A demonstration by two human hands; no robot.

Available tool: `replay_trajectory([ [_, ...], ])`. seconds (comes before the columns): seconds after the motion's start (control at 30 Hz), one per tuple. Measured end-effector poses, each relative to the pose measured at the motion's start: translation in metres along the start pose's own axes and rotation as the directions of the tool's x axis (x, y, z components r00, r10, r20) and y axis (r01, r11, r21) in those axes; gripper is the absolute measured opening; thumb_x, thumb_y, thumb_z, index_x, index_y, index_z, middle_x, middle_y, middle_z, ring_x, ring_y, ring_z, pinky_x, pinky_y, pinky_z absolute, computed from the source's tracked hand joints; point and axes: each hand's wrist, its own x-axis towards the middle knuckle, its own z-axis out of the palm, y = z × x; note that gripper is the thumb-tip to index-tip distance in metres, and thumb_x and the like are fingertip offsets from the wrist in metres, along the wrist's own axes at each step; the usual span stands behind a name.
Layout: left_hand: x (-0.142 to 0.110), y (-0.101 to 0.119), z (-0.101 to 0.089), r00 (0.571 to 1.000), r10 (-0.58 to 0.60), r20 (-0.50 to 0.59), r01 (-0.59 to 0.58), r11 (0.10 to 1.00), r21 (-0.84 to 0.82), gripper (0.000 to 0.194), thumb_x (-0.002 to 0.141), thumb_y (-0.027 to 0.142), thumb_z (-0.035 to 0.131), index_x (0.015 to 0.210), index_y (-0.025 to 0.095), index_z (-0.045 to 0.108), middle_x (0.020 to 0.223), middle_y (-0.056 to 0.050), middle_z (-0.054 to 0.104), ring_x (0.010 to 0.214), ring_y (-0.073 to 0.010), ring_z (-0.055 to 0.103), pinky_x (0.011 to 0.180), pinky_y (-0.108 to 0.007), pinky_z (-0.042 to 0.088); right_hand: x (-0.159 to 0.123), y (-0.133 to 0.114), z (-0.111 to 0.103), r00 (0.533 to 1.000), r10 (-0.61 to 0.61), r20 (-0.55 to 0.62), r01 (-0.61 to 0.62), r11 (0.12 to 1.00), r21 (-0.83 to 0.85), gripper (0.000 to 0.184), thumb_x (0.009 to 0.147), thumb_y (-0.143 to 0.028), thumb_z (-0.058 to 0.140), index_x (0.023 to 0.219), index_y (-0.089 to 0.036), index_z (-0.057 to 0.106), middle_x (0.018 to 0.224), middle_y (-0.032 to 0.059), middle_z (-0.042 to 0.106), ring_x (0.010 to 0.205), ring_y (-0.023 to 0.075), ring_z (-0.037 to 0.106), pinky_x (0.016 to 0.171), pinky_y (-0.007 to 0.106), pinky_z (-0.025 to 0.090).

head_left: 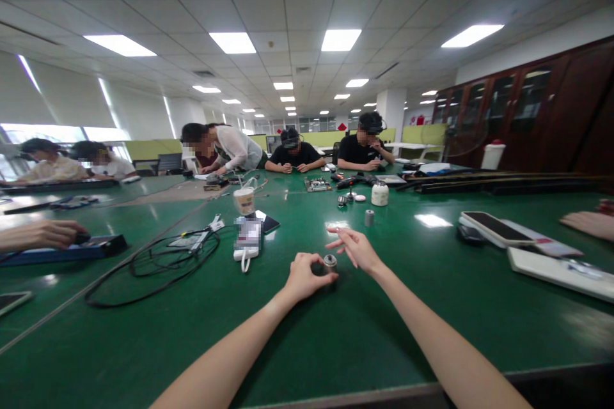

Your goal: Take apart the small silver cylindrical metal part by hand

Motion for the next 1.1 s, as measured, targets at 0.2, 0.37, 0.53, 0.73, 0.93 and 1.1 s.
replay_trajectory([
  [0.2,-0.0001,0.0007,-0.0003,1.0,0.001,0.0,-0.001,1.0,0.003,0.036,0.065,0.051,0.08,0.086,0.022,0.072,0.095,-0.005,0.071,0.103,-0.0297,0.056,0.088,-0.038,0.043,0.0,-0.0019,-0.0004,1.0,-0.02,-0.012,0.02,1.0,0.007,0.049,0.086,-0.057,0.055,0.112,-0.018,0.07,0.109,0.0116,0.074,0.067,0.0181,0.074,0.071,0.032,0.057],
  [0.37,-0.0002,0.0002,-0.0003,1.0,-0.002,0.0,0.002,1.0,0.004,0.036,0.065,0.05,0.08,0.086,0.022,0.072,0.094,-0.005,0.071,0.102,-0.0297,0.057,0.087,-0.037,0.044,0.0,-0.0017,-0.0009,1.0,0.0,0.01,0.0,1.0,0.002,0.052,0.09,-0.057,0.05,0.115,-0.016,0.069,0.08,0.0084,0.077,0.041,0.012,0.063,0.055,0.028,0.054],
  [0.53,-0.0008,0.0029,-0.0014,1.0,-0.011,0.002,0.011,1.0,0.006,0.035,0.065,0.049,0.08,0.086,0.022,0.071,0.096,-0.006,0.07,0.102,-0.0296,0.057,0.087,-0.037,0.044,0.001,-0.0007,-0.0003,1.0,-0.026,-0.009,0.026,1.0,0.014,0.048,0.085,-0.057,0.056,0.11,-0.019,0.071,0.106,0.0109,0.075,0.068,0.0188,0.074,0.066,0.031,0.057],
  [0.73,-0.001,0.0049,-0.0024,1.0,-0.018,0.007,0.018,1.0,0.001,0.036,0.064,0.048,0.081,0.086,0.022,0.071,0.096,-0.006,0.07,0.103,-0.0296,0.057,0.087,-0.037,0.044,0.0008,-0.0032,-0.0012,0.999,-0.02,-0.033,0.02,1.0,0.001,0.054,0.088,-0.058,0.05,0.113,-0.015,0.07,0.076,0.0081,0.077,0.057,0.0172,0.07,0.052,0.026,0.053],
  [0.93,-0.0007,0.0047,-0.0025,1.0,-0.017,0.007,0.017,1.0,0.002,0.035,0.064,0.049,0.08,0.085,0.022,0.071,0.095,-0.005,0.071,0.102,-0.0294,0.056,0.088,-0.038,0.044,-0.0002,-0.0033,-0.0003,1.0,-0.008,-0.022,0.009,1.0,0.007,0.05,0.086,-0.057,0.054,0.112,-0.018,0.07,0.09,0.0095,0.078,0.055,0.0167,0.07,0.05,0.026,0.054],
  [1.1,-0.0009,0.0048,-0.0027,1.0,-0.013,0.009,0.013,1.0,0.002,0.035,0.064,0.05,0.08,0.084,0.023,0.071,0.094,-0.005,0.07,0.102,-0.0293,0.056,0.086,-0.037,0.044,0.0009,-0.0024,-0.0011,1.0,-0.013,-0.027,0.013,1.0,0.004,0.052,0.088,-0.059,0.052,0.112,-0.017,0.07,0.082,0.0081,0.077,0.047,0.0129,0.066,0.045,0.023,0.05],
])
